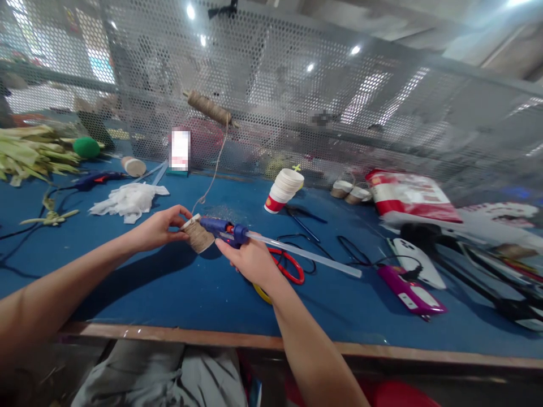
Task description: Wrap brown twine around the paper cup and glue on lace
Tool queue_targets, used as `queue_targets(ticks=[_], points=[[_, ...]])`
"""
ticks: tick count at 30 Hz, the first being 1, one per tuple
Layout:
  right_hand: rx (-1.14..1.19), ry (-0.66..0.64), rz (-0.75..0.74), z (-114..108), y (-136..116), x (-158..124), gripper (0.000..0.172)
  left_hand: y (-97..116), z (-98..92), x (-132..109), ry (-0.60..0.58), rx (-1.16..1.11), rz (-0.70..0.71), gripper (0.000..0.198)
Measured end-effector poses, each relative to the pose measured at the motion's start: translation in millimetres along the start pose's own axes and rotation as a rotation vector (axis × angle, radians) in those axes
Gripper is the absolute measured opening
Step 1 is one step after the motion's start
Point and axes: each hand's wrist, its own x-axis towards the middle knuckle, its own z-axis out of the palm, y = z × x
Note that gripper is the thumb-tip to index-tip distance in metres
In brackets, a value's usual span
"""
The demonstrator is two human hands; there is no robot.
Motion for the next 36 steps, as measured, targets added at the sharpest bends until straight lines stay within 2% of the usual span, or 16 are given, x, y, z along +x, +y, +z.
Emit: queue_targets(ticks=[5,12,16,31,36], points=[[0.045,-0.034,-0.010,-0.2,-1.3,-1.5,0.029,-1.0,-0.6,0.1,-0.013,0.007,0.009,0.031],[-0.024,-0.049,0.015,-2.9,-6.6,-2.5,0.029,1.4,-2.2,-0.4,-0.017,0.027,0.007,0.029],[-0.018,-0.040,-0.020,-0.8,-6.1,-3.6,0.030,4.1,-3.0,-1.2,-0.023,0.073,0.012,0.029],[0.000,-0.042,0.057,-2.5,-5.8,-2.9,0.032,3.9,-3.7,-2.0,-0.021,0.119,0.052,0.029],[0.039,-0.051,0.028,-2.2,-4.9,-4.0,0.031,5.6,-4.4,-2.8,-0.027,0.123,0.058,0.029]])
